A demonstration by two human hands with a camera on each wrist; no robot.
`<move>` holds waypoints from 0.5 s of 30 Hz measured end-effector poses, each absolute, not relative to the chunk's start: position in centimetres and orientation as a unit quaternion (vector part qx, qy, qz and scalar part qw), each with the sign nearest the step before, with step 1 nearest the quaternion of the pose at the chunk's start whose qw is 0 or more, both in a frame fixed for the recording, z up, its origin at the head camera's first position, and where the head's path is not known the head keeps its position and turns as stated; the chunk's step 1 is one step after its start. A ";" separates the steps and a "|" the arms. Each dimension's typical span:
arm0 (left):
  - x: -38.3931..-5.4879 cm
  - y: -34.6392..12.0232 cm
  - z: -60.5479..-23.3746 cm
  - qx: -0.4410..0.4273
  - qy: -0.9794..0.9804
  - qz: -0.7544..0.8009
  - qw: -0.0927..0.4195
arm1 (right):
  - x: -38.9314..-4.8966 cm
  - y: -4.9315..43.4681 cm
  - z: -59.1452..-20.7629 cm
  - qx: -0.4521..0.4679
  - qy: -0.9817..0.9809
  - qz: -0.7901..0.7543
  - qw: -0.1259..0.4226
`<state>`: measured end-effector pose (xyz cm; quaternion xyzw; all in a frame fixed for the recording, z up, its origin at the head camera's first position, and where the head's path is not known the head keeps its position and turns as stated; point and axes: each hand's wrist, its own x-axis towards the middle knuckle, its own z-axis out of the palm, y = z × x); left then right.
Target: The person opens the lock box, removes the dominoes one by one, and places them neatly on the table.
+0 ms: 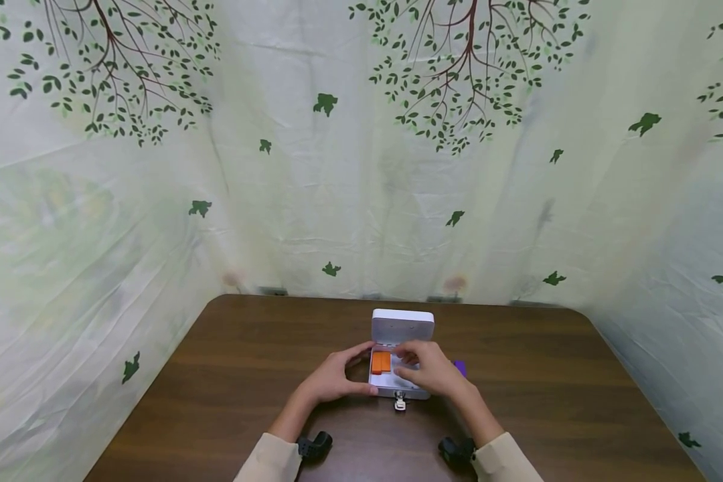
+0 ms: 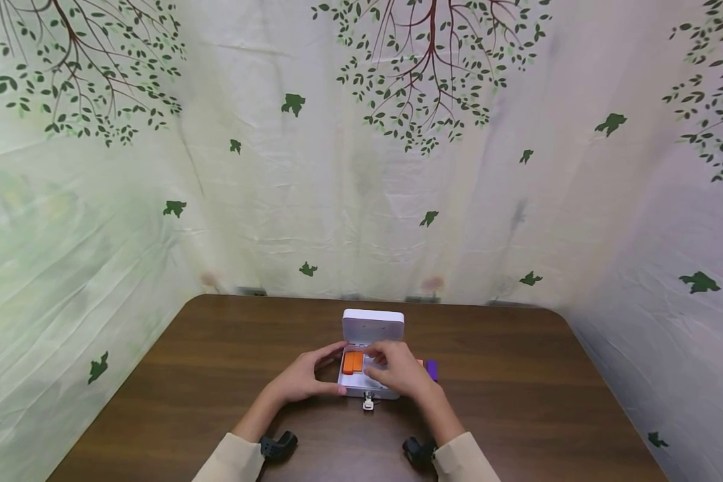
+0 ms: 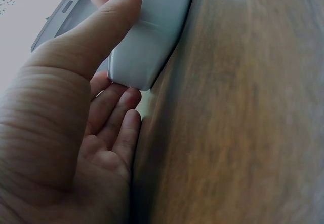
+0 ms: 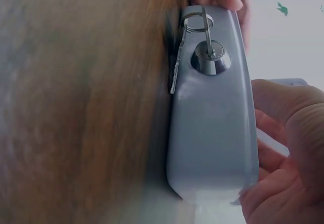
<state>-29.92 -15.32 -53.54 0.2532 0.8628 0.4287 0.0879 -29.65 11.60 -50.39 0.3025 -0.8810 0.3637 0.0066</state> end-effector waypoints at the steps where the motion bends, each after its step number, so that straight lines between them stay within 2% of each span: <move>1: -29.9 -15.3 -53.6 0.253 0.863 0.428 0.087 | -29.7 11.5 -50.4 0.303 -0.881 0.363 0.006; 15: -30.0 -15.4 -53.8 0.251 0.867 0.421 0.087 | -30.1 10.4 -51.4 0.312 -0.887 0.340 0.036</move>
